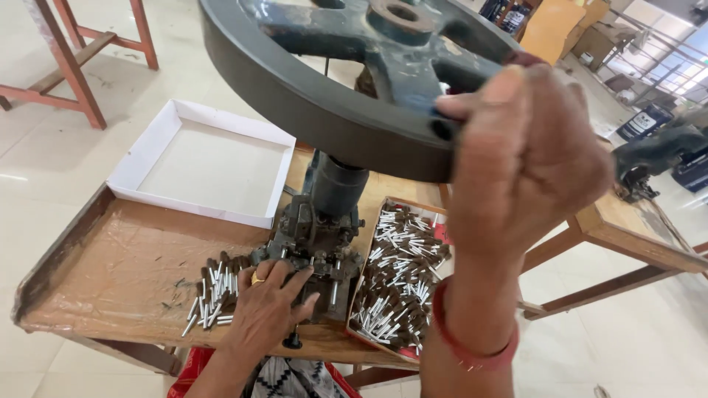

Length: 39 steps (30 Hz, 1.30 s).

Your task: Operating a manual wheel-driven press machine to assemble small brushes or swabs.

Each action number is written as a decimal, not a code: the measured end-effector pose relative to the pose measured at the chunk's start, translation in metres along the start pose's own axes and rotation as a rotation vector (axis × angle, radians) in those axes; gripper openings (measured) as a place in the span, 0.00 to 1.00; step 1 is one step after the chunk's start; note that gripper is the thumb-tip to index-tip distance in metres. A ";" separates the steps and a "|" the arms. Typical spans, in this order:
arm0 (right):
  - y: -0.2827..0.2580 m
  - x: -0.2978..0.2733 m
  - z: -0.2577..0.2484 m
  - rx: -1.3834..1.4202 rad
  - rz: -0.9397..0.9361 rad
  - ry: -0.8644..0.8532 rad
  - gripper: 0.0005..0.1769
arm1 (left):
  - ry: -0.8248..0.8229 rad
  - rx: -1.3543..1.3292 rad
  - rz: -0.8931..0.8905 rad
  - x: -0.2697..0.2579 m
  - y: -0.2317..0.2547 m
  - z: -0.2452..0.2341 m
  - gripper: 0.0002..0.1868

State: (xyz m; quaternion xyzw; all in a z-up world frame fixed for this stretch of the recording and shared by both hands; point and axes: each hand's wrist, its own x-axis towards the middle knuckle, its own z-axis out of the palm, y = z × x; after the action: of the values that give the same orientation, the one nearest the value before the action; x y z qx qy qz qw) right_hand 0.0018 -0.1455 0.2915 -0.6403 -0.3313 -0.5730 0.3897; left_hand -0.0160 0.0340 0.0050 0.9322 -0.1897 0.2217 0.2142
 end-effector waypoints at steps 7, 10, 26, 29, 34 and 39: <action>-0.026 0.005 0.029 -0.587 -0.373 -0.094 0.16 | 0.111 -0.014 0.006 0.018 0.018 -0.005 0.13; 0.017 -0.004 -0.018 -0.077 -0.174 -0.057 0.20 | 0.150 -0.046 -0.037 0.013 0.014 0.027 0.16; 0.173 -0.014 -0.068 0.205 -0.110 -0.024 0.17 | 0.002 0.070 -0.466 -0.078 -0.085 -0.038 0.19; 0.199 -0.024 -0.075 0.113 -0.138 -0.008 0.16 | -0.020 0.108 -0.515 -0.096 -0.112 -0.034 0.08; 0.224 -0.044 -0.099 -0.070 -0.167 0.012 0.14 | 0.087 0.063 -0.408 -0.079 -0.139 -0.038 0.07; 0.242 -0.057 -0.110 -0.249 -0.203 0.035 0.15 | 0.265 0.022 -0.429 -0.088 -0.149 -0.044 0.11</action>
State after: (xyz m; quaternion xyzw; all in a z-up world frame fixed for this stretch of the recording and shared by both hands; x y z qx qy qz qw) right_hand 0.1532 -0.3564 0.2106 -0.6369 -0.3138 -0.6571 0.2531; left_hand -0.0366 0.2025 -0.0497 0.9162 0.0446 0.2934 0.2692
